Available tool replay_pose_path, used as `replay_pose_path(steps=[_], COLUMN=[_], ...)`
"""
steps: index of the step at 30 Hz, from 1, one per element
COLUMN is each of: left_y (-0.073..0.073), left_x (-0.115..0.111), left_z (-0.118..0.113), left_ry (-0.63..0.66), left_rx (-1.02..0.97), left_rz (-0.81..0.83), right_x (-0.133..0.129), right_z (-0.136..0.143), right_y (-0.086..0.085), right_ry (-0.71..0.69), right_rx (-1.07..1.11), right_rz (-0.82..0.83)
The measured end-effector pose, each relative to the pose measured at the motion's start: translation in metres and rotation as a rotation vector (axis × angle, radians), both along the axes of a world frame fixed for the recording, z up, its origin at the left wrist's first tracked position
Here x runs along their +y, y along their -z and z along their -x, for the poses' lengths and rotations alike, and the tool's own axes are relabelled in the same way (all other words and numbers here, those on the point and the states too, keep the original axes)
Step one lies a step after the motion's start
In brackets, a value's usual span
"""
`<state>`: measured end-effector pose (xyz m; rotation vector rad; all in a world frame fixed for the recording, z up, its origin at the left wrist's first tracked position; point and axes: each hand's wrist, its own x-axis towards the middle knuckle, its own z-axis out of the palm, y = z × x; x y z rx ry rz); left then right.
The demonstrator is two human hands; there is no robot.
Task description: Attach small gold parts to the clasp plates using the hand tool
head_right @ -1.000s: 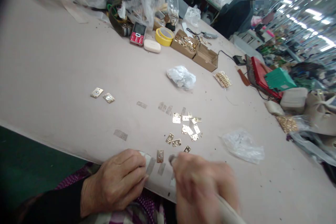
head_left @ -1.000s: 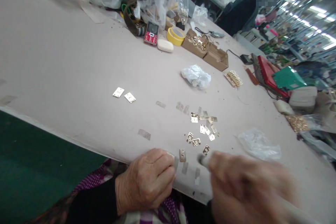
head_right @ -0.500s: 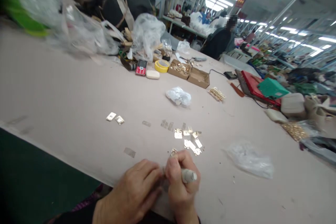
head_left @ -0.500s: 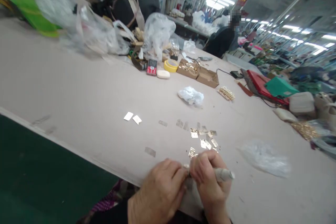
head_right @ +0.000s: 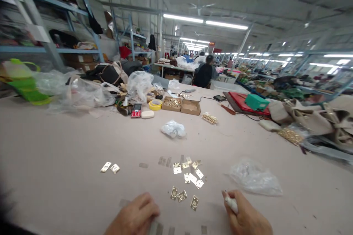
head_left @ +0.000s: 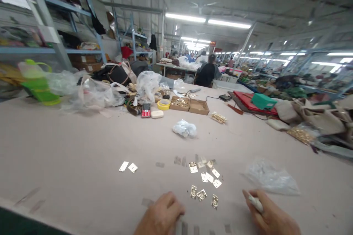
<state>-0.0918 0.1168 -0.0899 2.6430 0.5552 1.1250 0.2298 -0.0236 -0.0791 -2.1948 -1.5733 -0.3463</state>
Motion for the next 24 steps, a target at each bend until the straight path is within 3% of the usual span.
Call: replay_pose_path(steps=[2, 3, 6, 8, 10, 13, 18, 21, 24], left_y=[-0.015, -0.021, -0.027, -0.025, -0.025, -0.036, -0.063, -0.063, -0.055], left_x=[0.022, 0.035, 0.073, 0.095, 0.111, 0.127, 0.156, 0.186, 0.217], left_z=[0.031, 0.048, 0.093, 0.111, 0.113, 0.084, -0.009, -0.061, -0.099], left_ry=[-0.044, -0.106, -0.287, -0.406, -0.452, -0.409, -0.298, -0.27, -0.247], left_rx=[0.136, 0.148, 0.155, 0.214, 0.234, 0.265, 0.366, 0.393, 0.429], left_rz=[0.146, 0.142, -0.037, -0.062, -0.072, -0.006, 0.196, 0.22, 0.277], right_x=[-0.001, -0.001, 0.004, 0.009, 0.013, 0.018, 0.019, 0.02, 0.02], right_z=[-0.017, -0.021, -0.023, -0.018, -0.012, -0.007, -0.011, -0.016, -0.017], right_y=[0.01, 0.014, 0.022, 0.023, 0.023, 0.022, 0.023, 0.022, 0.02], right_ry=[0.064, 0.077, 0.091, 0.054, 0.015, -0.013, -0.054, -0.106, -0.112], right_rx=[-0.109, -0.154, -0.263, -0.289, -0.273, -0.221, -0.221, -0.238, -0.192], right_rz=[0.015, 0.007, -0.069, -0.094, -0.091, -0.101, -0.245, -0.312, -0.326])
